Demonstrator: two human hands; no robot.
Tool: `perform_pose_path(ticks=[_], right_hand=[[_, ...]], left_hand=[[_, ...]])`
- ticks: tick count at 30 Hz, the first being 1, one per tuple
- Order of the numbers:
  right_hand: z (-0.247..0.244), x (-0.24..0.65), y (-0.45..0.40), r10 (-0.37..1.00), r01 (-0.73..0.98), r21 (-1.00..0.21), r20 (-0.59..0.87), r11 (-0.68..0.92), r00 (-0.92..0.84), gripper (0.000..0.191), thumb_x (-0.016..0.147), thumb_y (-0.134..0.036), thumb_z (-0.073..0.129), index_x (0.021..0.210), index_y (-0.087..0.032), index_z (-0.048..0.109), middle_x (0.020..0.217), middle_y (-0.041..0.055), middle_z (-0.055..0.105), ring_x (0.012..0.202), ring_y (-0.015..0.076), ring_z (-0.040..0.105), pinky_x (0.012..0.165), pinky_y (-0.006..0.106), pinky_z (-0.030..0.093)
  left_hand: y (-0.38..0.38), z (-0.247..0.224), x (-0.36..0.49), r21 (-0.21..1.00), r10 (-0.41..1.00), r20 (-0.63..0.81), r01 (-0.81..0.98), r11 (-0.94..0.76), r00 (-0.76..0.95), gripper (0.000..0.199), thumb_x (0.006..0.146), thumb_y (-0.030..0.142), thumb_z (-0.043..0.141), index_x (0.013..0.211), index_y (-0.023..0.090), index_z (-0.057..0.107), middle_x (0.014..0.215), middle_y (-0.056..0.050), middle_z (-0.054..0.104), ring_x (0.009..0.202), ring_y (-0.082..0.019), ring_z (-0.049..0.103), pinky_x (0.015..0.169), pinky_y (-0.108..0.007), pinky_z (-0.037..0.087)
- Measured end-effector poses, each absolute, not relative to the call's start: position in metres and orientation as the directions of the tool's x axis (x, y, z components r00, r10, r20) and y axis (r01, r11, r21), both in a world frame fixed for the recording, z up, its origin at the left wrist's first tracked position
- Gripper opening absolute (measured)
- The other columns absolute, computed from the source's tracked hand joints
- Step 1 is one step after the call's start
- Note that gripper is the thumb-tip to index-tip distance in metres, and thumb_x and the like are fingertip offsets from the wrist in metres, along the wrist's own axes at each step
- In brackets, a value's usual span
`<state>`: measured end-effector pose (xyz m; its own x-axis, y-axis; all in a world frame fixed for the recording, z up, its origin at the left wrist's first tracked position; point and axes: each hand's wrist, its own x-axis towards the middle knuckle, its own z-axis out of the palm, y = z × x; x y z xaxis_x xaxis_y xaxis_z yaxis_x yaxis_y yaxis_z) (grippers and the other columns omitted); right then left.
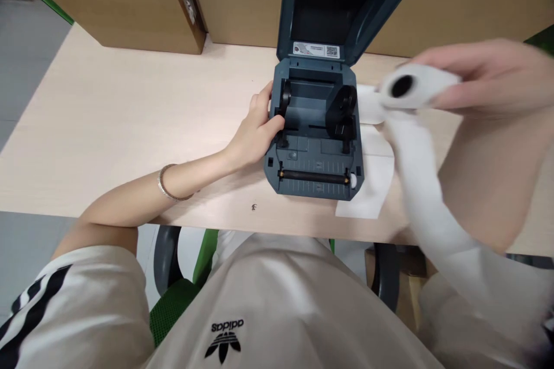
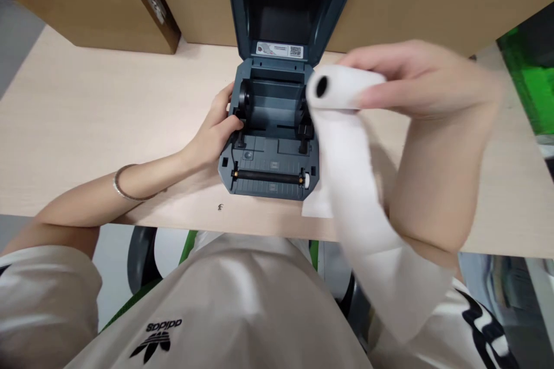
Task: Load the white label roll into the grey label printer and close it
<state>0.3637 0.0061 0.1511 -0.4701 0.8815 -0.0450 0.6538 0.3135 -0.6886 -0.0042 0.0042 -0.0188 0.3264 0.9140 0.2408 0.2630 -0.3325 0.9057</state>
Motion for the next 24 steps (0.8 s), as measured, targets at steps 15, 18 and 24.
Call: perform_pose_path(ticks=[15,18,24], right_hand=[[0.093,0.265,0.004,0.762,0.745,-0.180,0.045,0.642,-0.646,0.037,0.105,-0.019,0.046,0.093,-0.024,0.081,0.110,0.0140,0.086,0.145,0.0355,0.075,0.157,0.076,-0.002],[0.090,0.265,0.007,0.744,0.719,-0.206,0.081,0.664,-0.663,0.036,0.105,-0.022,0.047,0.085,-0.026,0.077,0.098,0.0125,0.082,0.140,0.0347,0.076,0.158,0.074,-0.002],[0.111,0.275,0.002,0.678,0.585,-0.462,0.050,0.667,-0.734,0.052,0.116,-0.041,0.033,0.093,-0.022,0.075,0.101,0.0095,0.080,0.128,0.0316,0.079,0.159,0.070,0.005]], left_hand=[[0.002,-0.017,-0.002,0.927,0.929,0.183,0.258,-0.272,0.321,0.088,0.098,0.039,0.075,0.180,0.037,0.041,0.197,-0.006,0.042,0.187,-0.042,0.031,0.157,-0.061,0.027],[0.000,-0.015,-0.001,0.928,0.933,0.174,0.266,-0.262,0.314,0.089,0.098,0.039,0.074,0.180,0.036,0.040,0.197,-0.007,0.042,0.186,-0.042,0.033,0.156,-0.062,0.028],[-0.002,-0.013,0.000,0.934,0.934,0.187,0.241,-0.266,0.305,0.081,0.100,0.045,0.073,0.176,0.039,0.046,0.193,-0.004,0.048,0.185,-0.041,0.034,0.157,-0.061,0.027]])
